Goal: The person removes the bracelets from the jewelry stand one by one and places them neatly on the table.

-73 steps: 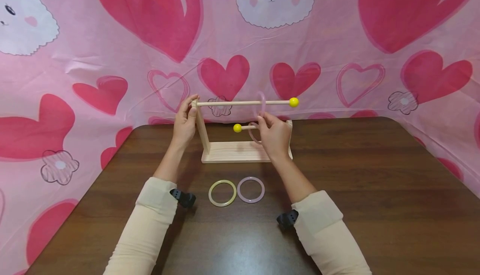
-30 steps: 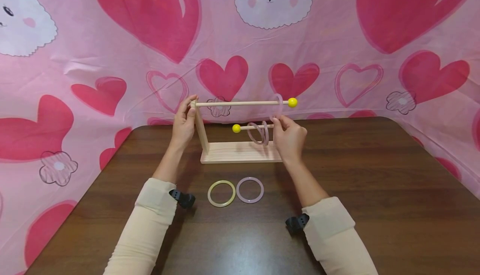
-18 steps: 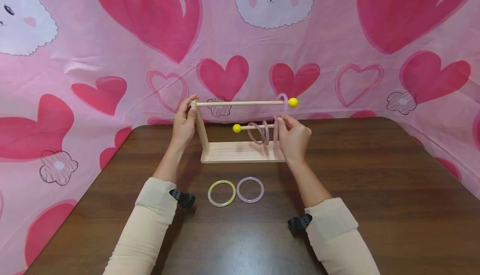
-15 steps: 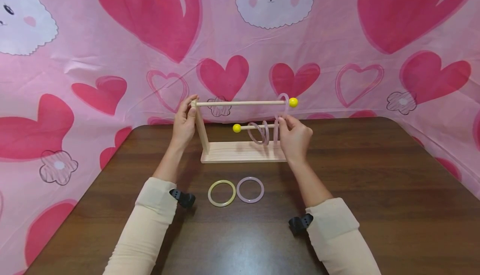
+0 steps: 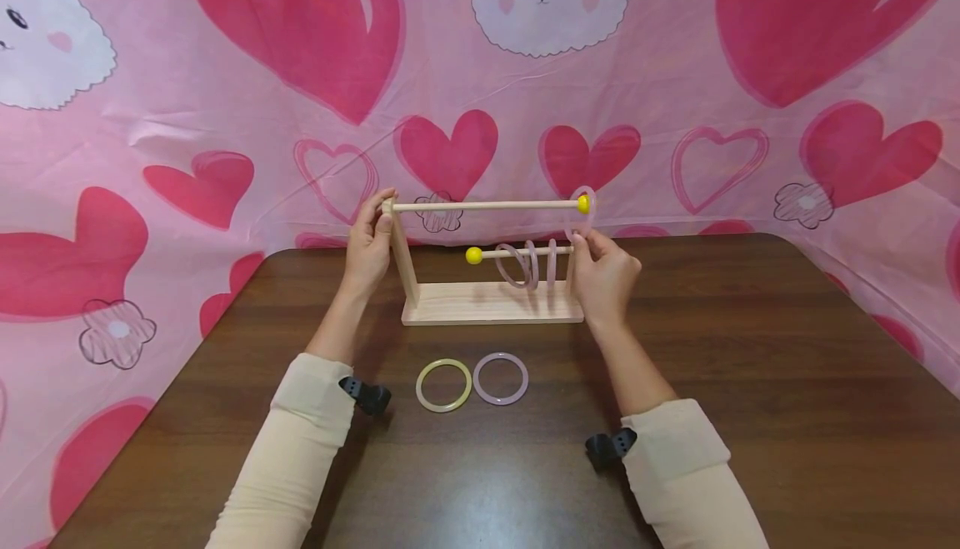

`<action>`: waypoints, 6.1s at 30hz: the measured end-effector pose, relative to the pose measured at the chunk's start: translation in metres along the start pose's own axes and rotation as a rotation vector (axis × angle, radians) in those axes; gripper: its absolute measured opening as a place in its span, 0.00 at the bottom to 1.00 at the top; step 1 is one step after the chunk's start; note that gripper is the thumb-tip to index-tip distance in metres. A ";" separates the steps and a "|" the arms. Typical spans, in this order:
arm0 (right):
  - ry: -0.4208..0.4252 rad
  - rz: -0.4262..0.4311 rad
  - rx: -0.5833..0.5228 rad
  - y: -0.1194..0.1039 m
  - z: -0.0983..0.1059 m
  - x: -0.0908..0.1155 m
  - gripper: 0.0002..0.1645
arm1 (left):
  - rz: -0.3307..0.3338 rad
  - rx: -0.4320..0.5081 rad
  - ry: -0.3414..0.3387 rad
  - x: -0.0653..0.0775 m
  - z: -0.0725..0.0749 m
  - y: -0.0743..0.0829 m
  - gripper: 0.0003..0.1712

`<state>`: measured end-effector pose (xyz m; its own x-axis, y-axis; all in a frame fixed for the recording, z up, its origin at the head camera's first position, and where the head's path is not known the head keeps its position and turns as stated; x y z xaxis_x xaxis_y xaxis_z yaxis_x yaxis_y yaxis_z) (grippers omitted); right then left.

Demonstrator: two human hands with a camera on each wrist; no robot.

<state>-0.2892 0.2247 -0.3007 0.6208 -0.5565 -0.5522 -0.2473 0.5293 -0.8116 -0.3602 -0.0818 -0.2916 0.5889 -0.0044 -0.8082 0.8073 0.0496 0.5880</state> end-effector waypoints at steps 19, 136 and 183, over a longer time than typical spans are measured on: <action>0.044 -0.057 0.003 0.011 0.018 -0.011 0.09 | 0.036 0.015 -0.004 0.000 -0.001 0.000 0.22; -1.457 -0.367 0.026 0.057 0.049 0.019 0.18 | -0.023 -0.010 0.002 -0.001 0.000 -0.004 0.25; -1.523 -0.494 0.233 0.065 0.035 0.041 0.12 | 0.009 0.003 -0.013 -0.002 -0.003 0.025 0.20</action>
<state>-0.2541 0.2589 -0.3691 0.7598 0.3504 0.5476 0.2141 0.6605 -0.7196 -0.3416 -0.0781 -0.2756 0.5963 -0.0173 -0.8026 0.8023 0.0471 0.5951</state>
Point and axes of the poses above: each hand's wrist, its own x-axis away from the middle knuckle, its own z-axis out of the back of the hand, y = z × x, the point moved 4 cm from there along -x, towards the middle knuckle, and after that the axes turned 11 degrees about -z, right-handed, at the moved point
